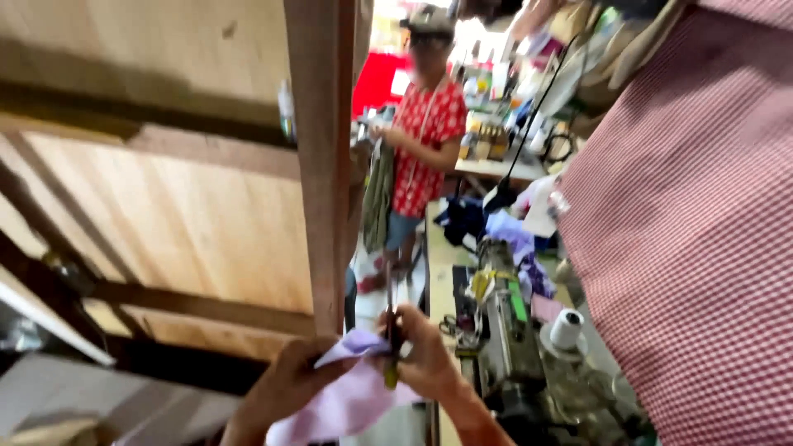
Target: Cutting out garment pattern pieces from a large sheet of white fabric using scissors on a professional cutting table.
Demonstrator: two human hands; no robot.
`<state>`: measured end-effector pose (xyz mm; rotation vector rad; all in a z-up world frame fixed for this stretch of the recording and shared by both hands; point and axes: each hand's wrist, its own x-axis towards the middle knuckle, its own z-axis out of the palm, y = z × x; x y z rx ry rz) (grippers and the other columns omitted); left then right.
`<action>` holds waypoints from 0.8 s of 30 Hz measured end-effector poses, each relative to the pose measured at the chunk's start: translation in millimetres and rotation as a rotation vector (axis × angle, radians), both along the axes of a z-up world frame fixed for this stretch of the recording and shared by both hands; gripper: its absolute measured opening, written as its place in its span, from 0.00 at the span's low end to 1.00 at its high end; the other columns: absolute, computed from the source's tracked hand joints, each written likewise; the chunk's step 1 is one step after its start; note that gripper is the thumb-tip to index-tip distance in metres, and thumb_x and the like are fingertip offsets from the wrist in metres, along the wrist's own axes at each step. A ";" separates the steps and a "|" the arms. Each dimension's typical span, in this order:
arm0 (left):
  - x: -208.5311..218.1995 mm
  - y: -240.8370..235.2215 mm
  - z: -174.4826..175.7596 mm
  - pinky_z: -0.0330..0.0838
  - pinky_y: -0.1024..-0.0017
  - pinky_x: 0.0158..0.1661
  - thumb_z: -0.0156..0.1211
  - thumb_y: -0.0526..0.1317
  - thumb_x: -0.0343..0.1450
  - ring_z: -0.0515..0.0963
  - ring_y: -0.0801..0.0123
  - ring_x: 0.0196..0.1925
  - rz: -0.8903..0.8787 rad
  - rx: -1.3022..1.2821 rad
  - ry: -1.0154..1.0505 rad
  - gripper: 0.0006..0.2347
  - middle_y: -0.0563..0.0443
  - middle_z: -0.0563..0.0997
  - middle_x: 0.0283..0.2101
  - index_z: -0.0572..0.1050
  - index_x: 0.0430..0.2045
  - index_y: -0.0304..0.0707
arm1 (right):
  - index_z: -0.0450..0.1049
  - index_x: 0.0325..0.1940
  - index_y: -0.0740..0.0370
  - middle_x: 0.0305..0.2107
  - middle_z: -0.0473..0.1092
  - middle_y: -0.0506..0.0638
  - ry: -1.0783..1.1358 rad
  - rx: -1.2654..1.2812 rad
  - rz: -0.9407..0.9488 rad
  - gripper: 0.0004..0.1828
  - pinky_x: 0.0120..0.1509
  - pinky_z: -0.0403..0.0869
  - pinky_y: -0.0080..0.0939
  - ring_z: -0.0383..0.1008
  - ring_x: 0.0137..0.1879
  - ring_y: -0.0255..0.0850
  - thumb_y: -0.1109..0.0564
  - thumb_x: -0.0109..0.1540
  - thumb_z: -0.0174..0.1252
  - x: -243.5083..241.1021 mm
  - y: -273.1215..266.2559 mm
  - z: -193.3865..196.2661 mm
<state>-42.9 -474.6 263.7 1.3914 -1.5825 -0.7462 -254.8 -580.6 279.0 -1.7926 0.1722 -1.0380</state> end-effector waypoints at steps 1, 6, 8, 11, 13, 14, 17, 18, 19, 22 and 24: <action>-3.8 1.3 0.1 0.63 0.78 0.26 0.69 0.42 0.69 0.68 0.83 0.26 0.031 -0.010 0.095 0.05 0.66 0.75 0.23 0.86 0.27 0.42 | 0.69 0.48 0.65 0.36 0.73 0.51 0.058 0.029 -0.020 0.21 0.43 0.79 0.35 0.75 0.40 0.39 0.71 0.54 0.66 -1.1 6.2 5.8; -12.0 3.7 8.6 0.65 0.78 0.28 0.71 0.39 0.68 0.71 0.81 0.26 0.109 0.104 0.237 0.06 0.62 0.78 0.22 0.89 0.25 0.37 | 0.70 0.44 0.58 0.30 0.73 0.45 0.161 0.138 -0.097 0.20 0.35 0.72 0.30 0.71 0.33 0.30 0.65 0.54 0.72 -1.0 18.4 4.4; -16.4 7.0 24.3 0.64 0.79 0.28 0.70 0.42 0.67 0.70 0.82 0.27 0.140 0.165 0.214 0.08 0.63 0.78 0.23 0.92 0.31 0.38 | 0.70 0.45 0.60 0.31 0.73 0.46 0.119 0.122 -0.072 0.19 0.37 0.73 0.31 0.71 0.33 0.31 0.66 0.54 0.71 -0.8 19.9 6.7; -13.9 4.0 10.6 0.58 0.79 0.24 0.75 0.40 0.65 0.66 0.81 0.24 0.218 0.132 0.246 0.06 0.64 0.73 0.20 0.92 0.26 0.39 | 0.71 0.46 0.61 0.32 0.73 0.46 0.110 0.097 -0.083 0.20 0.38 0.71 0.33 0.70 0.35 0.33 0.65 0.53 0.69 -1.4 19.6 6.2; -17.9 5.4 14.6 0.60 0.78 0.24 0.75 0.39 0.65 0.67 0.81 0.25 0.226 0.132 0.289 0.05 0.63 0.73 0.20 0.91 0.24 0.36 | 0.71 0.47 0.61 0.32 0.73 0.46 0.118 0.112 -0.096 0.21 0.39 0.72 0.33 0.71 0.36 0.34 0.66 0.53 0.69 -2.6 22.1 8.3; -19.3 5.7 17.3 0.63 0.78 0.25 0.75 0.38 0.65 0.68 0.81 0.26 0.236 0.126 0.329 0.06 0.62 0.73 0.20 0.90 0.23 0.34 | 0.71 0.47 0.61 0.33 0.72 0.47 0.122 0.120 -0.107 0.22 0.41 0.73 0.34 0.72 0.37 0.35 0.67 0.52 0.69 -2.6 22.7 10.0; -21.2 6.6 25.3 0.67 0.79 0.27 0.72 0.38 0.66 0.70 0.83 0.30 0.181 0.071 0.320 0.06 0.64 0.76 0.24 0.91 0.27 0.33 | 0.70 0.46 0.59 0.32 0.71 0.46 0.123 0.112 -0.132 0.22 0.41 0.72 0.34 0.71 0.37 0.35 0.66 0.52 0.69 -3.2 23.9 14.1; -20.3 4.1 30.9 0.67 0.79 0.27 0.72 0.38 0.66 0.70 0.83 0.30 0.180 0.072 0.320 0.06 0.64 0.76 0.24 0.91 0.27 0.33 | 0.70 0.46 0.59 0.32 0.71 0.46 0.123 0.113 -0.133 0.22 0.41 0.72 0.34 0.71 0.37 0.35 0.66 0.52 0.69 -5.5 18.4 12.5; -18.6 3.6 35.7 0.71 0.78 0.32 0.69 0.41 0.67 0.77 0.83 0.33 0.161 0.007 0.166 0.07 0.62 0.83 0.28 0.89 0.29 0.38 | 0.69 0.49 0.59 0.34 0.72 0.47 0.106 0.026 -0.097 0.23 0.40 0.75 0.34 0.73 0.37 0.36 0.66 0.53 0.69 -6.8 14.3 9.9; -12.0 7.4 51.6 0.66 0.75 0.30 0.70 0.42 0.65 0.74 0.75 0.26 0.226 -0.097 0.001 0.08 0.55 0.79 0.23 0.84 0.29 0.35 | 0.70 0.54 0.60 0.35 0.75 0.49 0.059 -0.026 -0.042 0.30 0.41 0.78 0.34 0.76 0.38 0.36 0.65 0.52 0.74 -12.7 -21.2 -13.1; -6.3 10.2 58.1 0.57 0.72 0.24 0.73 0.39 0.63 0.66 0.67 0.17 0.300 -0.093 0.002 0.10 0.49 0.67 0.15 0.81 0.26 0.27 | 0.71 0.57 0.61 0.35 0.77 0.48 0.053 0.049 -0.034 0.36 0.44 0.78 0.34 0.78 0.39 0.35 0.65 0.48 0.79 -26.0 -28.8 -17.5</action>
